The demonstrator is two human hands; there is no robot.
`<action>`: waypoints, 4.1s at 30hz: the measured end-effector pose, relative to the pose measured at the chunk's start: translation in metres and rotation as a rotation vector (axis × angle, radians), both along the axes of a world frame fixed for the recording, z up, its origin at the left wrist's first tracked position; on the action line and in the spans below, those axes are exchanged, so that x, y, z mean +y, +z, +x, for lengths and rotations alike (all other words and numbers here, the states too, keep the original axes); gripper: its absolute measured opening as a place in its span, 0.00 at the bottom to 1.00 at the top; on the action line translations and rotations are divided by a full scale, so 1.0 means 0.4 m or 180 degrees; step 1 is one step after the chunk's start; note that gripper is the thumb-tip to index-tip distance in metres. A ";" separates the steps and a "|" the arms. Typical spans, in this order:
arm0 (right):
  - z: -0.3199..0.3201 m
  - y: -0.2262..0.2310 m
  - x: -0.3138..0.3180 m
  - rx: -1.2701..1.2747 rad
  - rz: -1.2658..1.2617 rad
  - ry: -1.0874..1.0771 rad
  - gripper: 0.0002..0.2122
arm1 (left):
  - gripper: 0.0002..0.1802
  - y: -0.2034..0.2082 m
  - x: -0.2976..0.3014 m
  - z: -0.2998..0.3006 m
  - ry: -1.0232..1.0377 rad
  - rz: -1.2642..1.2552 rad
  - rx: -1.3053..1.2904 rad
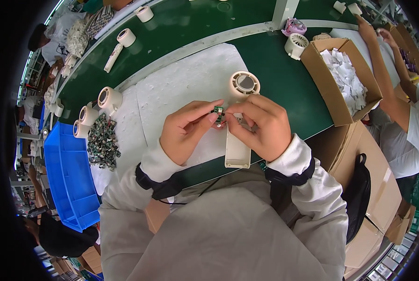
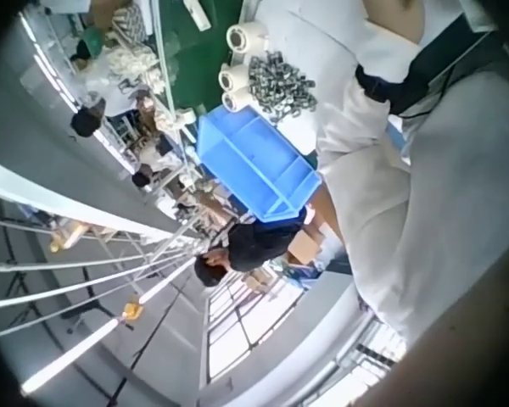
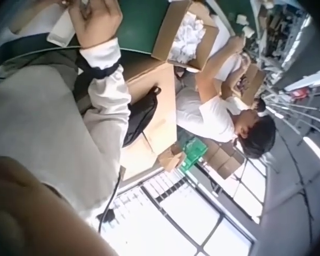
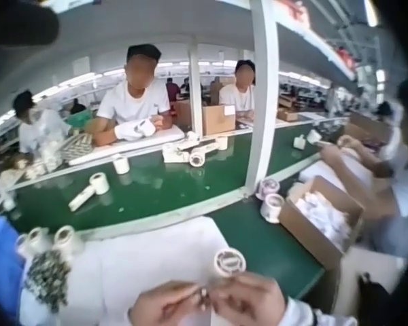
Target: Assembling small electronic components into plastic housings for handheld fans at a production line.
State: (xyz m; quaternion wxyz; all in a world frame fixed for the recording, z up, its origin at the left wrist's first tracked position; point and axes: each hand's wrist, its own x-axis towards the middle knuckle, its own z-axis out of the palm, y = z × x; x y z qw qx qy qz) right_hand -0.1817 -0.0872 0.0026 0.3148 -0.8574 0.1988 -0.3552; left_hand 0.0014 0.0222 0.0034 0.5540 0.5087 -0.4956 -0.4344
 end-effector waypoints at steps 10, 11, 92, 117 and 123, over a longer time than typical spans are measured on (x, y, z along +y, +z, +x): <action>-0.027 0.025 -0.022 0.0157 0.0365 0.0322 0.07 | 0.14 -0.023 0.002 0.025 -0.0317 -0.0134 0.0065; -0.028 0.024 -0.024 0.0155 0.0537 0.0342 0.07 | 0.14 -0.024 0.001 0.028 -0.0316 -0.0125 0.0072; -0.023 0.025 -0.004 -0.1139 0.0838 -0.0928 0.11 | 0.29 0.101 -0.214 0.081 -0.0151 0.1261 0.1224; -0.071 -0.011 -0.131 0.0281 0.0066 -0.0276 0.05 | 0.19 0.043 -1.257 0.351 0.0893 -0.0194 -0.4276; -0.087 -0.006 -0.156 0.0360 0.0149 -0.0329 0.05 | 0.17 0.066 -1.271 0.293 0.0885 -0.0290 -0.3694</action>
